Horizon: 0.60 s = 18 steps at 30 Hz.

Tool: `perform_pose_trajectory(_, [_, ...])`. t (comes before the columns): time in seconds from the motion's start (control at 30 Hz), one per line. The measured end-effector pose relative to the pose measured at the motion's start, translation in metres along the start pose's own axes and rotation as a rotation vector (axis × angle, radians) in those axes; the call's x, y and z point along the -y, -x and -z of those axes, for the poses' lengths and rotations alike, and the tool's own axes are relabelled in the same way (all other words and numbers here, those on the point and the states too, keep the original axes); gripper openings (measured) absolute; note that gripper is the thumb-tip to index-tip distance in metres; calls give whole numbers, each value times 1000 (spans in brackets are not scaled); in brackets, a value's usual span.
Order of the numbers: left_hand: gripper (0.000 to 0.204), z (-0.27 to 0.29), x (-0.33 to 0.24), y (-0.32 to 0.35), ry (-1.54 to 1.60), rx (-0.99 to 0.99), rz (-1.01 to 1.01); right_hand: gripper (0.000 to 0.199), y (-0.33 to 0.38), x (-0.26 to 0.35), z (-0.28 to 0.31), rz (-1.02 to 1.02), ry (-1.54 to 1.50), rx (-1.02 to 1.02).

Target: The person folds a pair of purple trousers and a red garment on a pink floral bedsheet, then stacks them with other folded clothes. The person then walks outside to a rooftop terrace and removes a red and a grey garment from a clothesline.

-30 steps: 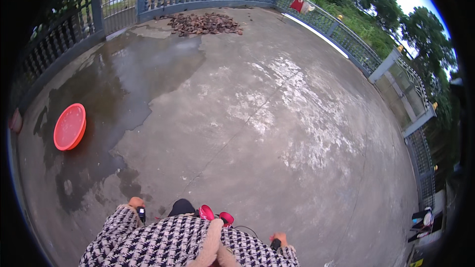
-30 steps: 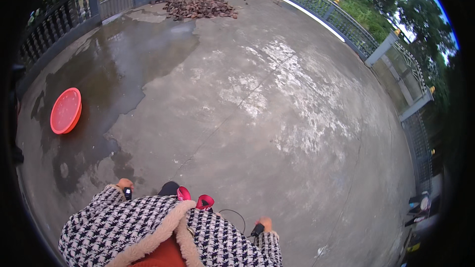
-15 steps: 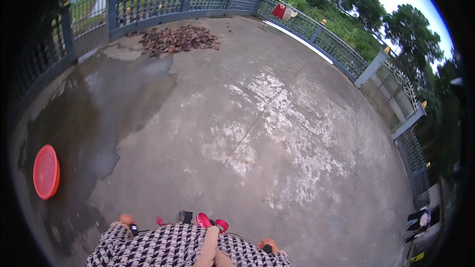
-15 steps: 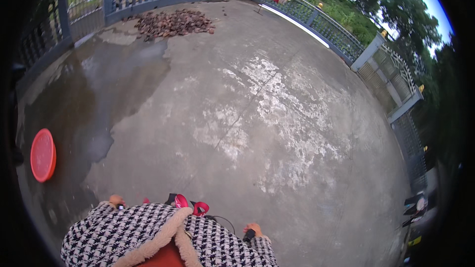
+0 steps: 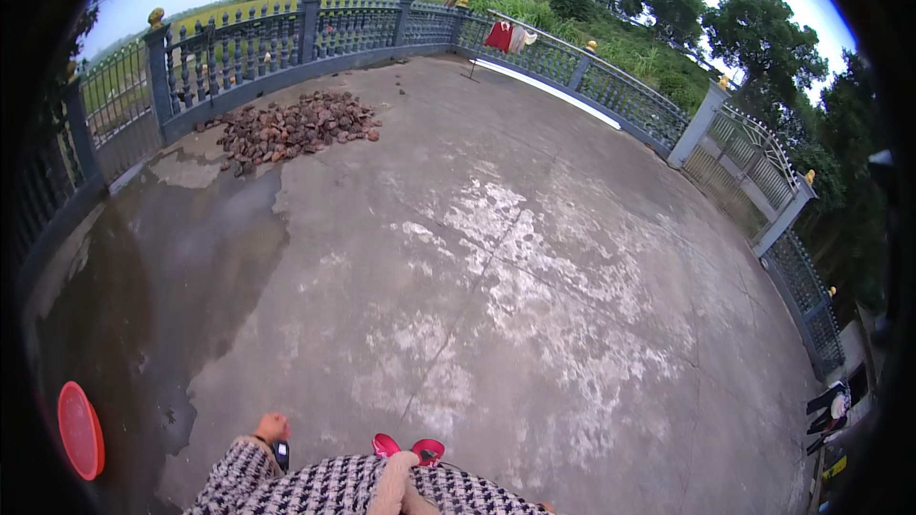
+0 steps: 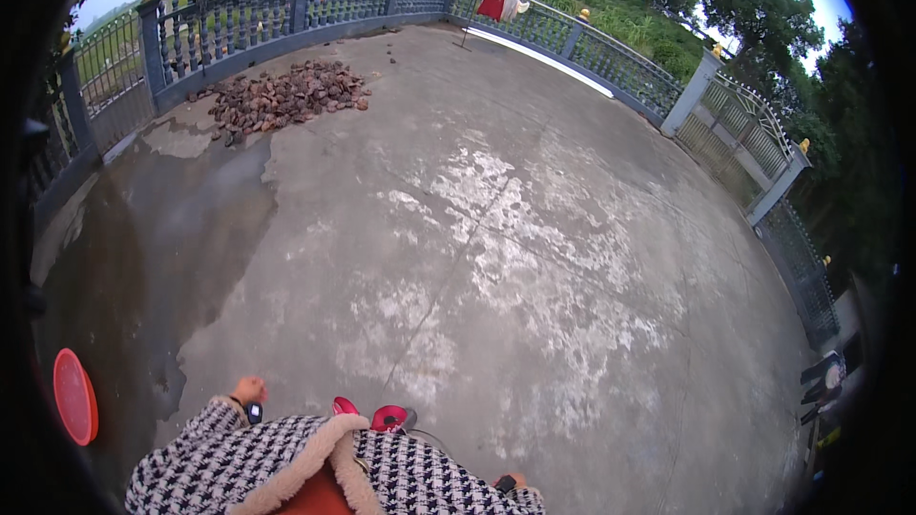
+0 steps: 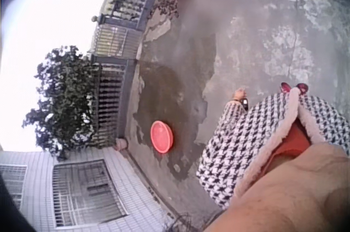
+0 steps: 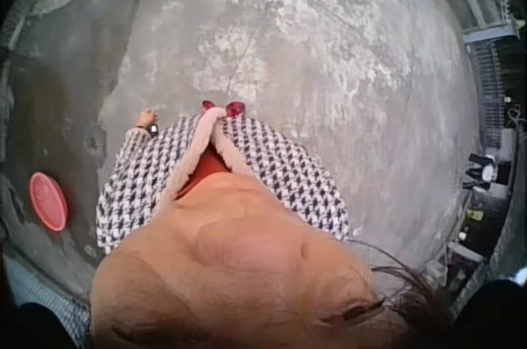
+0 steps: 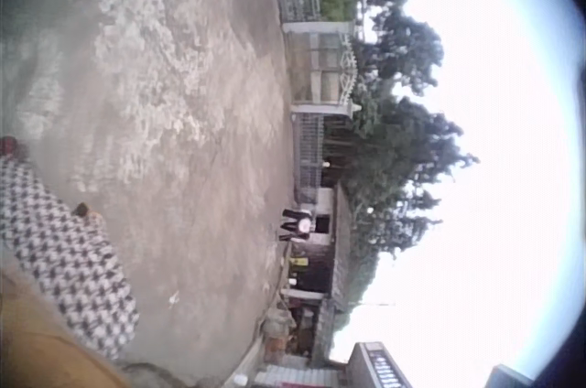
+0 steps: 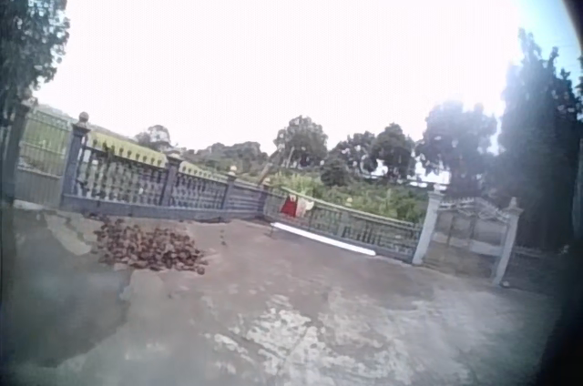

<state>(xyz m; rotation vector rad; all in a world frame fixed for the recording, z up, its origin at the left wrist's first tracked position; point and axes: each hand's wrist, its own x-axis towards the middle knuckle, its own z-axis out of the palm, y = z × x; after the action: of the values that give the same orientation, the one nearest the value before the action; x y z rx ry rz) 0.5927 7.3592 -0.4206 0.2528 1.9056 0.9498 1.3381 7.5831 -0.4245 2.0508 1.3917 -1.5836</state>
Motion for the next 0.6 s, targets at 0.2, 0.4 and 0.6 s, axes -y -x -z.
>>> perform_pose_trajectory(0.2, [18, 2, 18, -29, -327, 117, 95, 16, -128, 213, 145, 762, 1048, -259])
perform_pose_trajectory(0.4, [24, 43, 9, -133, -1066, 328, -81, 26, -216, 476, 148, 300, -124, -234])
perform_pose_trajectory(0.6, [31, 66, -108, -337, -1105, 345, -96, 21, -253, 589, 143, 220, -14, -175])
